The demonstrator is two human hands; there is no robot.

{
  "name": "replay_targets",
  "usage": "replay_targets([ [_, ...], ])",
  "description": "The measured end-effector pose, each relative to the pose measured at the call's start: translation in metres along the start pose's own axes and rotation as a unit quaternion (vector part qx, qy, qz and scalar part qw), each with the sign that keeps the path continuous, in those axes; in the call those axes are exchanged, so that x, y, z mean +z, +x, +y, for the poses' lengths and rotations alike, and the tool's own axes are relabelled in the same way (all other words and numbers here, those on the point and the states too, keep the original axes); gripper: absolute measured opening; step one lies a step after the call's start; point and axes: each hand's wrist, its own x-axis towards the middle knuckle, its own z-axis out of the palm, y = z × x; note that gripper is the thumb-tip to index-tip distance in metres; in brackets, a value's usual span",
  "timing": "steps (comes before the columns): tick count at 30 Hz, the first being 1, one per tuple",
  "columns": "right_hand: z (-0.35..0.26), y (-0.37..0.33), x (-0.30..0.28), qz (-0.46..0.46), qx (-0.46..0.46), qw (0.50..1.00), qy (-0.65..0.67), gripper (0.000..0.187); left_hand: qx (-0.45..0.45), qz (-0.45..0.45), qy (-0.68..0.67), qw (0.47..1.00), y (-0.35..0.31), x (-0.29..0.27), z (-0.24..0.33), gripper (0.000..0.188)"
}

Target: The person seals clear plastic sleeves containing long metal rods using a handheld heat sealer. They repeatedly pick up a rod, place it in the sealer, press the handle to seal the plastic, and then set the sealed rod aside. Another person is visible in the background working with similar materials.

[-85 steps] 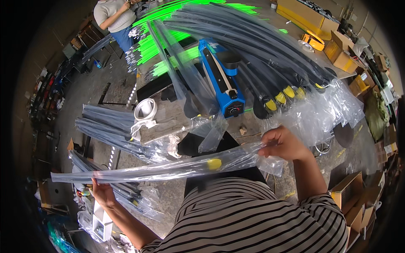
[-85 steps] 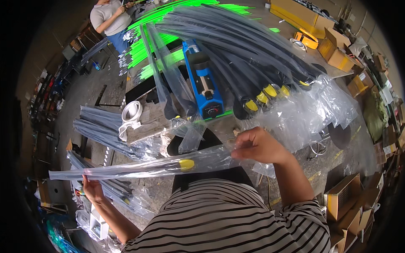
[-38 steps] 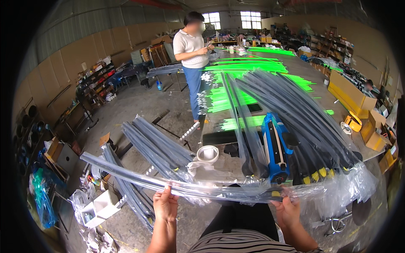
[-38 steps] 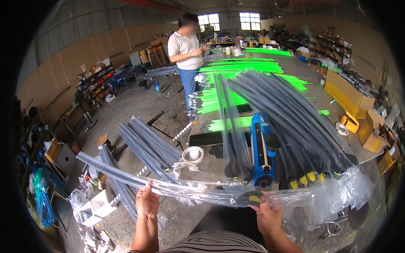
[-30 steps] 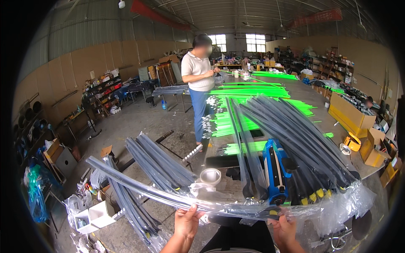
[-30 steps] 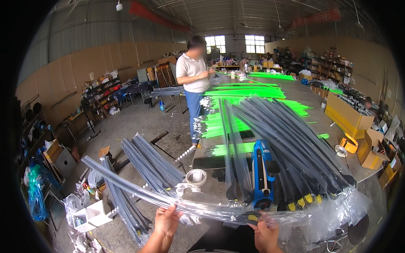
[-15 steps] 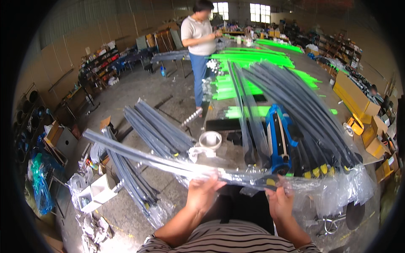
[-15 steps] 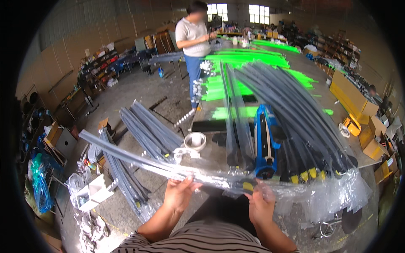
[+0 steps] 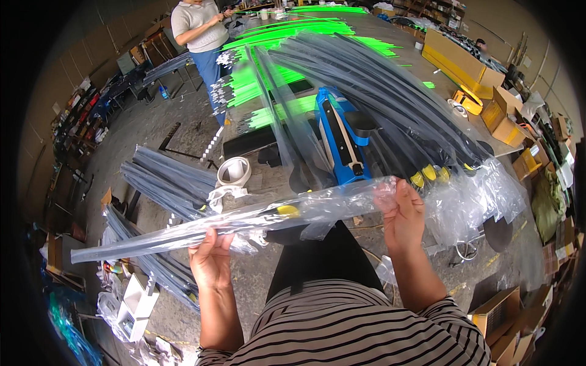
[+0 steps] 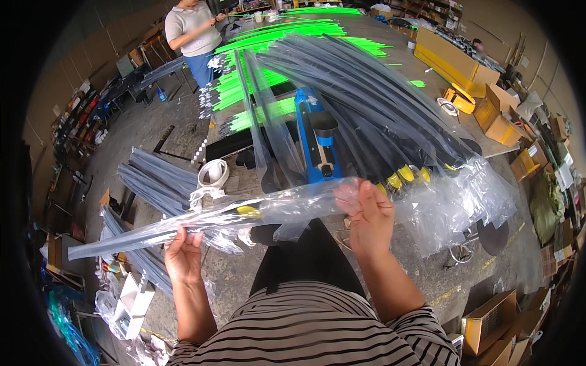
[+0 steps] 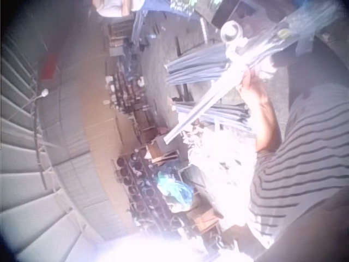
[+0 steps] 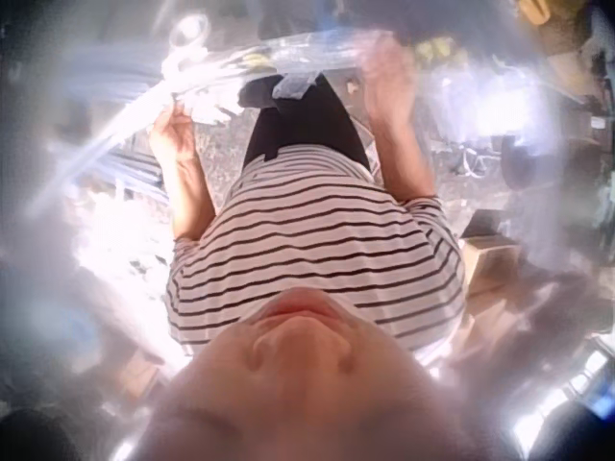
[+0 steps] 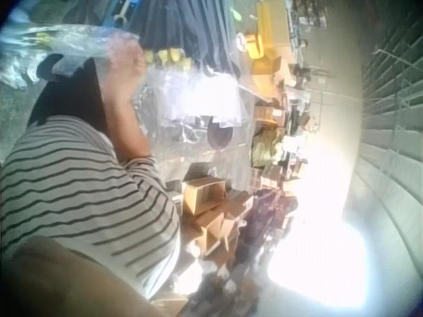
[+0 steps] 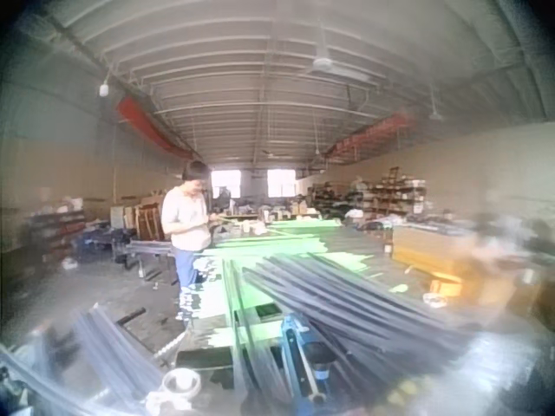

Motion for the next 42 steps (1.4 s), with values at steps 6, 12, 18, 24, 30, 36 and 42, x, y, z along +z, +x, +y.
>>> replay_targets([
  [6, -0.023, 0.019, 0.0, 0.007, -0.062, 0.986, -0.154, 0.035, 0.042, -0.029, -0.005, 0.999, 0.017, -0.03, 0.014, 0.02],
  [12, -0.01, 0.023, 0.04, -0.081, 0.025, 0.966, -0.245, 0.034, 0.047, -0.027, 0.006, 0.999, 0.012, -0.023, 0.008, 0.025],
  [18, -0.003, 0.03, 0.043, -0.04, -0.144, 0.874, -0.462, 0.031, 0.033, -0.016, -0.002, 0.999, 0.008, -0.009, 0.006, 0.018],
  [24, 0.001, 0.045, 0.016, -0.047, -0.268, 0.784, -0.558, 0.029, -0.004, -0.025, 0.022, 0.999, 0.011, 0.0, -0.004, 0.016],
  [30, -0.009, 0.083, 0.001, 0.006, -0.325, 0.623, -0.712, 0.033, -0.07, -0.049, 0.004, 0.996, 0.048, 0.028, -0.043, 0.011],
  [36, -0.025, 0.119, 0.007, 0.045, -0.294, 0.459, -0.837, 0.03, -0.103, -0.054, -0.034, 0.993, 0.086, 0.058, -0.079, 0.012],
  [42, -0.034, 0.113, 0.019, 0.007, -0.365, 0.452, -0.814, 0.025, -0.116, -0.056, -0.023, 0.991, 0.101, 0.067, -0.095, 0.01],
])
